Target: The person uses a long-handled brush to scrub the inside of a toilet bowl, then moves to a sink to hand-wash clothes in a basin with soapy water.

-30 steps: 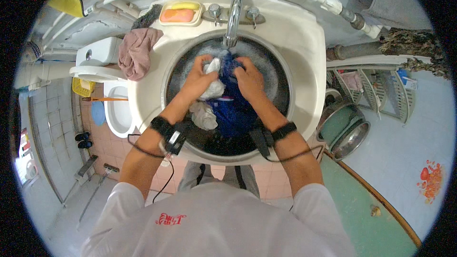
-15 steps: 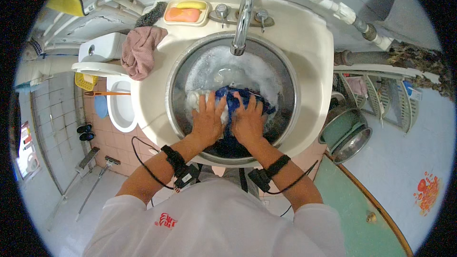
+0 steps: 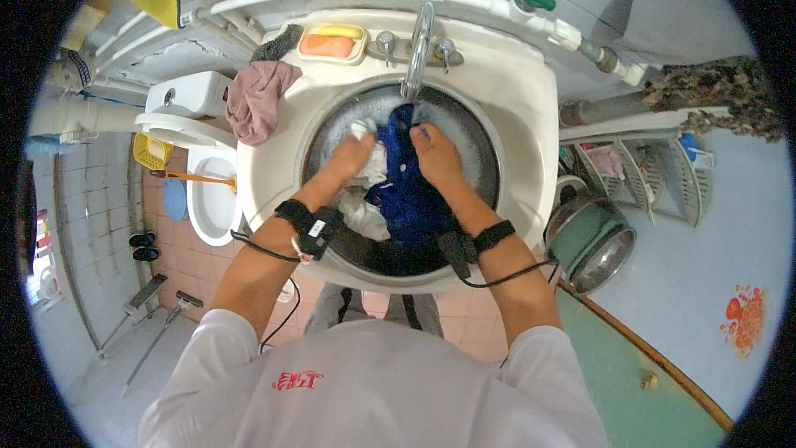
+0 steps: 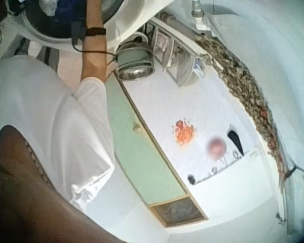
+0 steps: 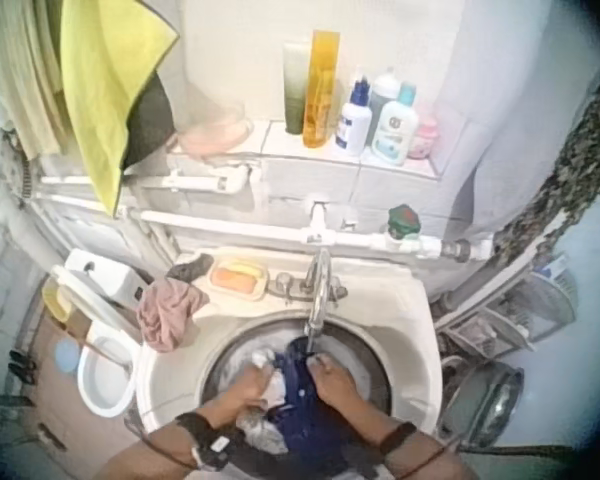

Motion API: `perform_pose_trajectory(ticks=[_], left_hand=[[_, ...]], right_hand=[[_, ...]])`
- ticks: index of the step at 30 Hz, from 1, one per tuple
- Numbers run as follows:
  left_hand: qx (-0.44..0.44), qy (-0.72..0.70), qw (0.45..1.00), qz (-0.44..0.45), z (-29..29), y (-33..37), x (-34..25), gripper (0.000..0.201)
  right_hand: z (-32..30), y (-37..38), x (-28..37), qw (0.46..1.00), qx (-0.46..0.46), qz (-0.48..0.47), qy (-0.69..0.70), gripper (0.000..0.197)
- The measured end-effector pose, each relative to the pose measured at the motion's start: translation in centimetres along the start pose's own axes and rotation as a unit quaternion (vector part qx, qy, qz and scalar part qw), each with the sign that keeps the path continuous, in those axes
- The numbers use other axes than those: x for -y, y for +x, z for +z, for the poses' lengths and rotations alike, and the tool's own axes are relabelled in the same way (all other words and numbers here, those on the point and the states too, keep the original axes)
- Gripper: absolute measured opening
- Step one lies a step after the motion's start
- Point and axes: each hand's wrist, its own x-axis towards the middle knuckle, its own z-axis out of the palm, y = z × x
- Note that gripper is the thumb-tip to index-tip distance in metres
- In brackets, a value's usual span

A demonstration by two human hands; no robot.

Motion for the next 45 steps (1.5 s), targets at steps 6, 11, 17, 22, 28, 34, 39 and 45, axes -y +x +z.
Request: perform_pose_trajectory(ticks=[6, 11, 17, 22, 28, 34, 39, 45], left_hand=[[-0.03, -0.149, 0.987, 0.043, -2.8, -6.1, -3.8, 0.066], [-0.069, 0.069, 0.972, 0.216, -3.2, -9.7, -3.1, 0.088], [0.221, -0.395, 0.873, 0.181, -4.5, -16.3, -11.8, 0.054], [0.226, -0.409, 0.856, 0.22, -5.9, -17.7, -13.5, 0.037], [0.02, -0.155, 0.827, 0.54, -7.2, -18.2, -15.2, 0.035], [0.004, -0.114, 0.825, 0.553, -12.7, -20.2, -19.1, 0.034], [-0.009, -0.261, 0.888, 0.379, -13.2, -20.5, -16.9, 0.085], [0.14, -0.249, 0.877, 0.387, -7.9, -22.7, -18.2, 0.119]], right_hand=[[-6.6, -6.4, 1.5, 0.965, -0.019, -0.011, 0.261, 0.024], [-10.9, -10.8, 5.6, 0.899, 0.01, 0.015, 0.437, 0.03], [-11.8, -14.4, 9.4, 0.891, -0.012, -0.031, 0.454, 0.032], [-11.4, -16.9, 9.8, 0.929, 0.062, -0.06, 0.359, 0.065], [-9.8, -16.7, 9.6, 0.956, 0.07, -0.146, 0.243, 0.074], [-12.6, -19.4, 13.7, 0.953, -0.034, -0.222, 0.205, 0.029], [-17.4, -20.9, 17.5, 0.934, -0.099, -0.258, 0.225, 0.031], [-20.5, -21.1, 22.2, 0.863, -0.001, -0.268, 0.429, 0.024]])
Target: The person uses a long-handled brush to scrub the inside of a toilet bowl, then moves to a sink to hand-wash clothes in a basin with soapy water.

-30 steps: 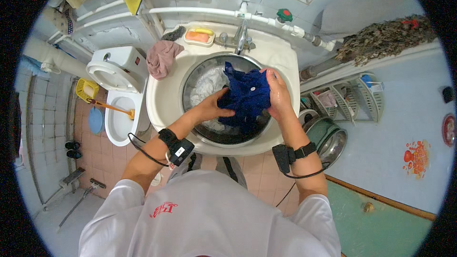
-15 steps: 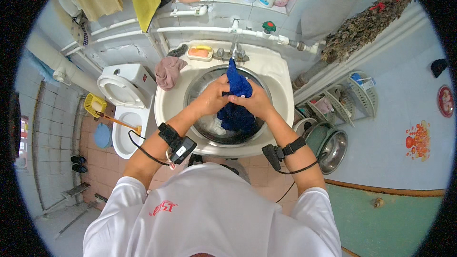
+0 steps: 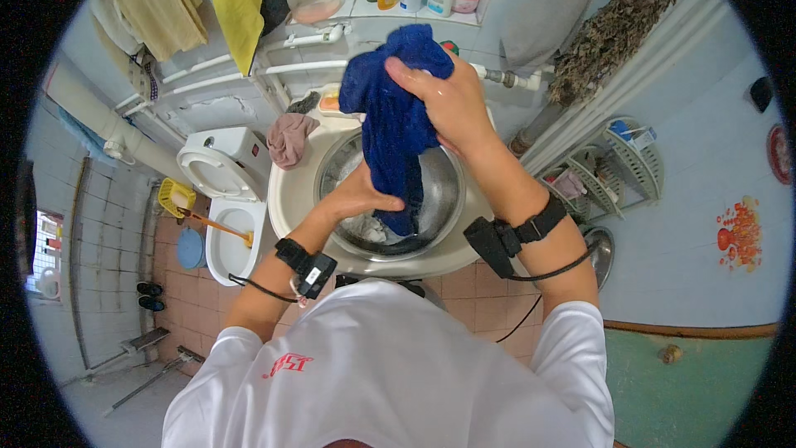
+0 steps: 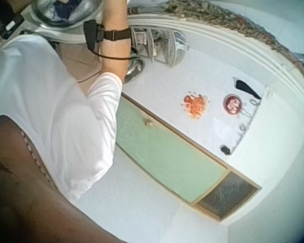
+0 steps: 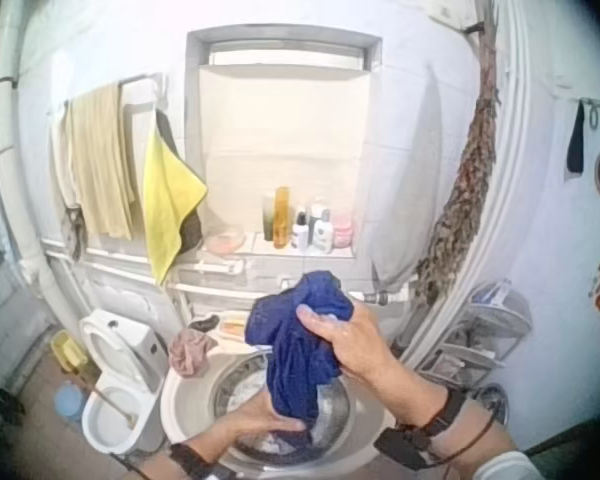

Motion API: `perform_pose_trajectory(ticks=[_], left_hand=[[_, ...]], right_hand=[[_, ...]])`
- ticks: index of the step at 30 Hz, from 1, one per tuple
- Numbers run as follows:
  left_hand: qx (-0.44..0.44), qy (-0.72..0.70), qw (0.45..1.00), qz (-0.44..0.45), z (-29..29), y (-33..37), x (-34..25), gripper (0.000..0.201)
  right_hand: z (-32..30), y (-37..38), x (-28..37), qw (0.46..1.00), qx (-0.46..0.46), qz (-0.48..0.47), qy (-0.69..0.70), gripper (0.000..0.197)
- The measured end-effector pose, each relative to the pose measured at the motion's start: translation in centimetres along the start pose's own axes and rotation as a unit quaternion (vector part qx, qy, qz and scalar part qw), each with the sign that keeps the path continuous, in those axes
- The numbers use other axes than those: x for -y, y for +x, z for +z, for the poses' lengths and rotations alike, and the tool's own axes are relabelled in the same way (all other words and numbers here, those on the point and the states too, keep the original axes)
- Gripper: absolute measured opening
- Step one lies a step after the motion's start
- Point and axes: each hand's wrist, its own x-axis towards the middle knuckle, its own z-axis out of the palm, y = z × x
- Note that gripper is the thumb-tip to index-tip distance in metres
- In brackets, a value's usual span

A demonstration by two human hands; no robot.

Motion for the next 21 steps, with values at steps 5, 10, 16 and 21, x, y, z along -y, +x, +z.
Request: perform_pose_trajectory(ticks=[5, 10, 16, 21], left_hand=[[-0.14, -0.019, 0.99, -0.029, 2.8, 3.3, 0.6, 0.08], [-0.188, -0.026, 0.978, -0.088, 1.3, 3.5, 3.0, 0.031], [-0.243, -0.03, 0.962, -0.121, -1.9, 3.0, 2.5, 0.031], [-0.268, 0.046, 0.958, -0.094, -3.5, 4.3, -0.1, 0.028]], right_hand=[[0.6, 1.5, -0.4, 0.995, -0.011, -0.021, 0.097, 0.023], [-3.0, 1.4, -1.9, 0.987, -0.04, 0.005, 0.156, 0.026], [-10.8, -1.7, -7.6, 0.974, -0.121, 0.084, 0.17, 0.035], [-13.2, -5.9, -15.1, 0.947, -0.136, 0.205, 0.208, 0.051]])
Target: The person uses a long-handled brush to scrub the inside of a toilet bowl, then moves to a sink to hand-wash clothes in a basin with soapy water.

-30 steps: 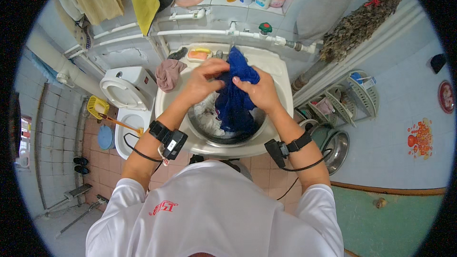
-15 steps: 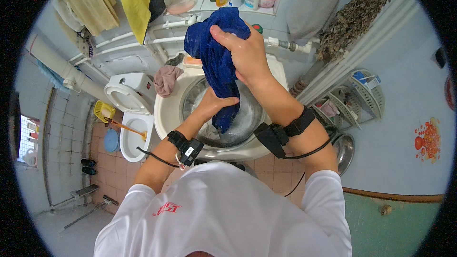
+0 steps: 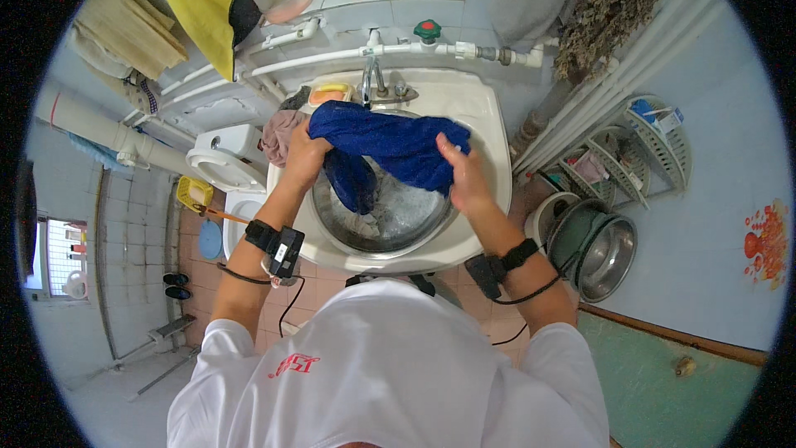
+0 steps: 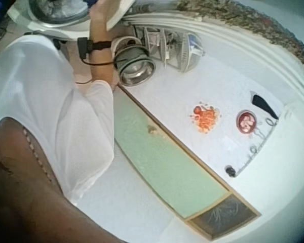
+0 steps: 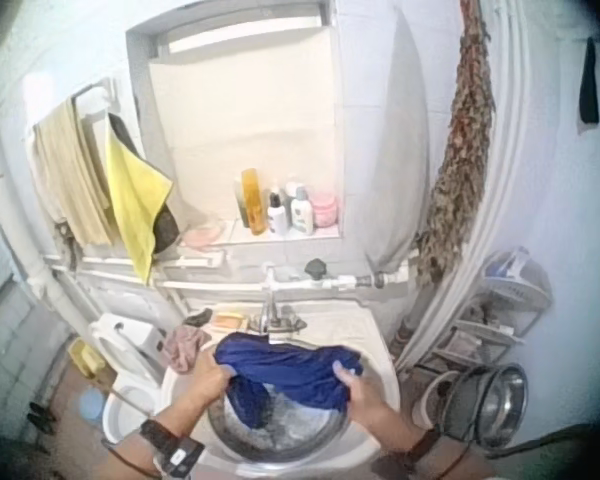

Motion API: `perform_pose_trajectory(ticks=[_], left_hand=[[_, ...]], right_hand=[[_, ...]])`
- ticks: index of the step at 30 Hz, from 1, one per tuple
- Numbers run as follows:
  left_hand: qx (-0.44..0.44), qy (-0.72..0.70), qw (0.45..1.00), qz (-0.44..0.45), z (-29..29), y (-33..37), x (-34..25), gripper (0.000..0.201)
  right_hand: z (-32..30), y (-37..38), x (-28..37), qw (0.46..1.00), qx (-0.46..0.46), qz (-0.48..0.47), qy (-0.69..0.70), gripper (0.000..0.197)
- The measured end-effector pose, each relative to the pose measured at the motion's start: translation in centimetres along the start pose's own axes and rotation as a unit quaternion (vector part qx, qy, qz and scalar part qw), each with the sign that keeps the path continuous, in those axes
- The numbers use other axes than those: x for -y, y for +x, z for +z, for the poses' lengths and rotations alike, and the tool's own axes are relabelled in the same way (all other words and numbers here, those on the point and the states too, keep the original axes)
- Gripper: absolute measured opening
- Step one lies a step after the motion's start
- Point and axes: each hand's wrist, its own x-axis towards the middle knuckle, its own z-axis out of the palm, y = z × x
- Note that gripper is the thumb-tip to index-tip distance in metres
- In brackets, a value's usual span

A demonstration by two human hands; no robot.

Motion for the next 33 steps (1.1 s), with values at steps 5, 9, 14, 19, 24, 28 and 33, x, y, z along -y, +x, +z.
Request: perform_pose_trajectory(ticks=[5, 9, 14, 19, 24, 28, 33], left_hand=[[0.03, 0.044, 0.998, 0.031, 1.8, 0.4, -2.9, 0.036], [0.052, 0.08, 0.993, 0.062, 2.2, -0.5, -4.6, 0.042], [0.067, -0.068, 0.995, 0.019, 4.0, -2.2, -4.2, 0.052], [0.019, -0.404, 0.908, -0.111, 4.6, -4.8, -0.8, 0.045], [0.038, -0.502, 0.853, -0.141, 3.8, -6.2, 2.3, 0.043], [-0.007, -0.533, 0.829, -0.168, 3.2, -6.7, 3.1, 0.041], [-0.066, -0.338, 0.916, -0.205, -2.3, -6.8, 8.5, 0.044]], right_hand=[[-3.7, 0.2, -5.1, 0.98, 0.004, 0.199, -0.023, 0.1], [-4.2, 0.9, -7.5, 0.943, -0.014, 0.329, 0.048, 0.118], [-1.6, 3.6, -10.4, 0.899, 0.064, 0.366, 0.229, 0.123], [2.7, 3.9, -11.0, 0.915, 0.107, 0.229, 0.314, 0.094], [2.8, 5.8, -13.6, 0.899, 0.113, 0.183, 0.383, 0.083], [0.2, 7.8, -15.3, 0.903, 0.105, 0.187, 0.374, 0.058], [0.4, 8.1, -15.8, 0.88, 0.124, 0.296, 0.351, 0.045]])
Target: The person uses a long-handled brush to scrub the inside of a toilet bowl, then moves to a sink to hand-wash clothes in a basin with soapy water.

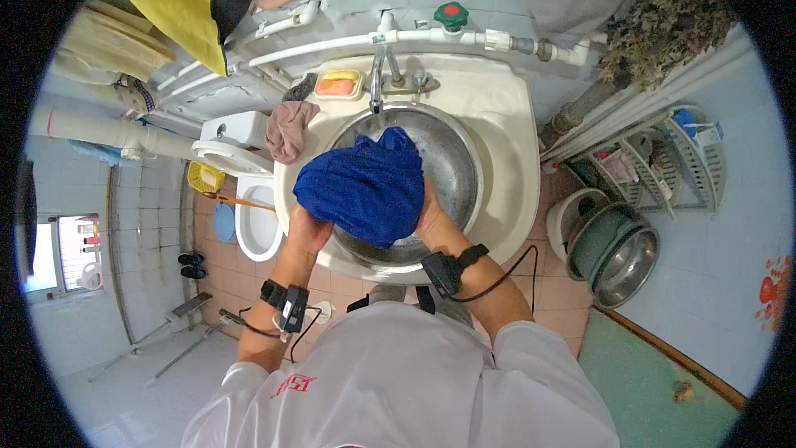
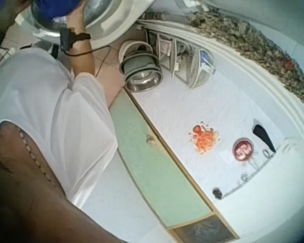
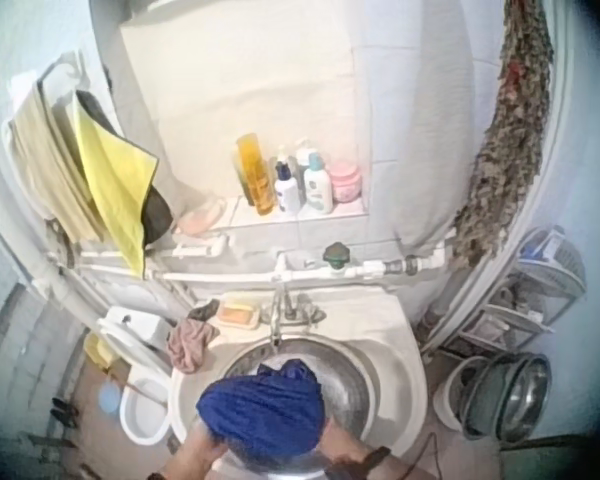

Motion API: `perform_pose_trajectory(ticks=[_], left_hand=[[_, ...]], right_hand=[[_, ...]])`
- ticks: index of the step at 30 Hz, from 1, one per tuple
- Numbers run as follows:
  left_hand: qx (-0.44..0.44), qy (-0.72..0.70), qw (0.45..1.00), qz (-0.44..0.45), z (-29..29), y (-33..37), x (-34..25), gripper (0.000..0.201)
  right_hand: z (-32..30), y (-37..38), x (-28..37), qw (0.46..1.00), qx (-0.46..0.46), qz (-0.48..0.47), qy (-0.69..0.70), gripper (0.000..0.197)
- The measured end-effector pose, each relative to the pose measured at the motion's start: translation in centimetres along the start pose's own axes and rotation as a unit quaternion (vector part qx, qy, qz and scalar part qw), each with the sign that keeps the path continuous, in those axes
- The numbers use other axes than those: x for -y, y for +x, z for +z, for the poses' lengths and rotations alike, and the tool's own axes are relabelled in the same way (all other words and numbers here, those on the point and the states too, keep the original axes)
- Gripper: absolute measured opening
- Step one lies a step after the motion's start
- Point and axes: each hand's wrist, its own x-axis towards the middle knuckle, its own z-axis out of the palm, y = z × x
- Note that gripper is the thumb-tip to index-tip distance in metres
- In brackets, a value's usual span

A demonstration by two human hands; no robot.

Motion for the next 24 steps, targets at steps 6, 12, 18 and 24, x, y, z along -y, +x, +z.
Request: perform_pose_trajectory(ticks=[6, 12, 18, 24], left_hand=[[0.047, -0.103, 0.99, -0.089, -1.5, 2.2, 1.8, 0.043], [0.111, -0.144, 0.981, -0.073, -1.9, 4.6, 2.5, 0.042], [0.021, -0.058, 0.996, 0.065, -0.1, 4.0, 1.9, 0.037], [-0.019, -0.068, 0.996, 0.046, 2.1, 3.4, 2.8, 0.034]], right_hand=[[0.0, 0.1, -1.6, 0.996, -0.025, 0.083, -0.031, 0.05], [-0.6, 0.4, -0.6, 0.991, -0.014, 0.087, -0.099, 0.061], [6.5, -4.7, -1.1, 0.973, -0.191, 0.117, -0.055, 0.087], [3.7, -0.8, -2.4, 0.97, -0.215, -0.069, -0.089, 0.062]])
